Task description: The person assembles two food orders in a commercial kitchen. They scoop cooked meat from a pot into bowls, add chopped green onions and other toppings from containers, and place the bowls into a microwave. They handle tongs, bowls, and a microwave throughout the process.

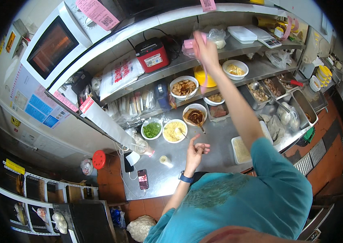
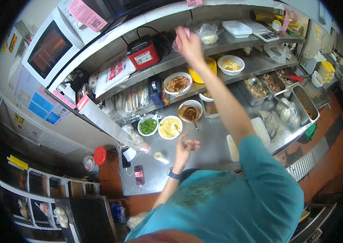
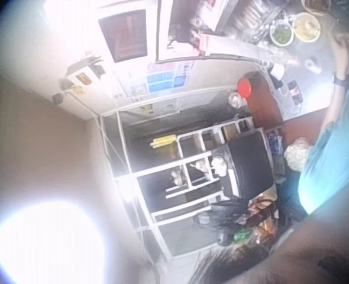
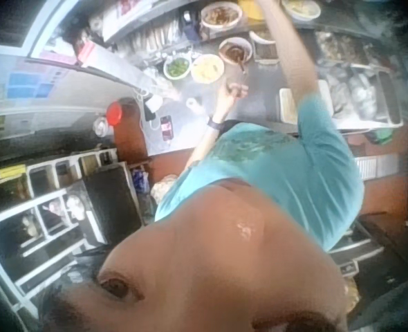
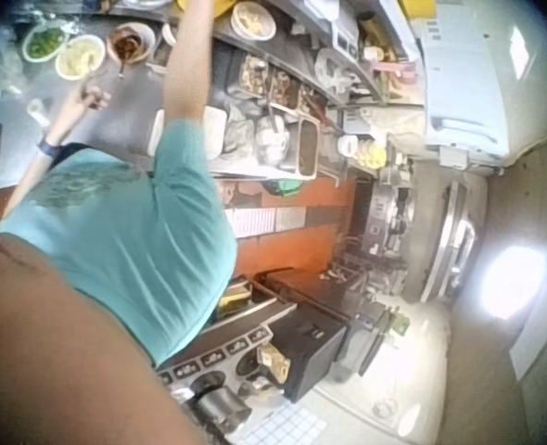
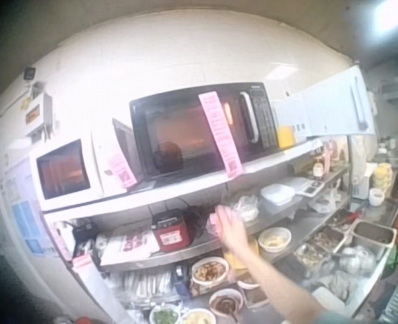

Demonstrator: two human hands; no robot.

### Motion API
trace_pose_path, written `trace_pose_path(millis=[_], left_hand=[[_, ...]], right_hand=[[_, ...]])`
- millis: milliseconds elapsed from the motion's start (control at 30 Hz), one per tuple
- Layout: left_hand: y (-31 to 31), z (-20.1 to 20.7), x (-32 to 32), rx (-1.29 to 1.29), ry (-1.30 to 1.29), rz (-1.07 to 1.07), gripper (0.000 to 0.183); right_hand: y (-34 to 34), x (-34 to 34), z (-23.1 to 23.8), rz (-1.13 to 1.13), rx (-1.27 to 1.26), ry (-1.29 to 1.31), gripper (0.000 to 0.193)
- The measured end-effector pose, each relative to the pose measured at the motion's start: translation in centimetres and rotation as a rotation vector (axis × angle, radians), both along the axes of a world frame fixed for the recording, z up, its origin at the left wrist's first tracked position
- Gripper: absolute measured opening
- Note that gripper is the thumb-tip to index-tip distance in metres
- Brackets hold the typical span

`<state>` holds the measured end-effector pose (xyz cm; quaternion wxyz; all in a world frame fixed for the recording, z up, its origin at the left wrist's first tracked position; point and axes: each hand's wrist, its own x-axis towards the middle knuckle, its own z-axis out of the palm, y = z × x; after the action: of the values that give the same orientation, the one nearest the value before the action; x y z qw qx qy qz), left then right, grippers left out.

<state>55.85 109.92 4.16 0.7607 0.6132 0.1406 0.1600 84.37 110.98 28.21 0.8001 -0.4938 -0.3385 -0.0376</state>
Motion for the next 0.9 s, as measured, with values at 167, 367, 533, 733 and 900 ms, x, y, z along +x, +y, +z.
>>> trace_pose_path(millis=[167,367,533,733,900], left_hand=[[-0.8,-1.8,-1.6,-0.023,0.025,0.014,0.037],[-0.8,-2.1,-3.6,-0.074,0.111,0.131,0.028],[-2.3,-2.4,-4.2,-0.093,0.122,0.074,0.026],[-4.8,-3.6,-4.6,-0.185,0.131,0.035,0.034],[-7.2,-4.7,-4.1,-0.18,0.167,-0.081,0.033]], right_hand=[[4.7,10.4,5.0,-0.205,-0.203,-0.034,0.048],[4.7,12.8,5.9,0.215,-0.196,0.107,0.067],[1.5,8.5,0.1,0.391,-0.224,0.093,0.032],[0.3,6.2,-6.8,0.3,-0.347,0.2,0.018],[1.4,6.4,-6.6,-0.107,-0.513,0.061,0.028]])
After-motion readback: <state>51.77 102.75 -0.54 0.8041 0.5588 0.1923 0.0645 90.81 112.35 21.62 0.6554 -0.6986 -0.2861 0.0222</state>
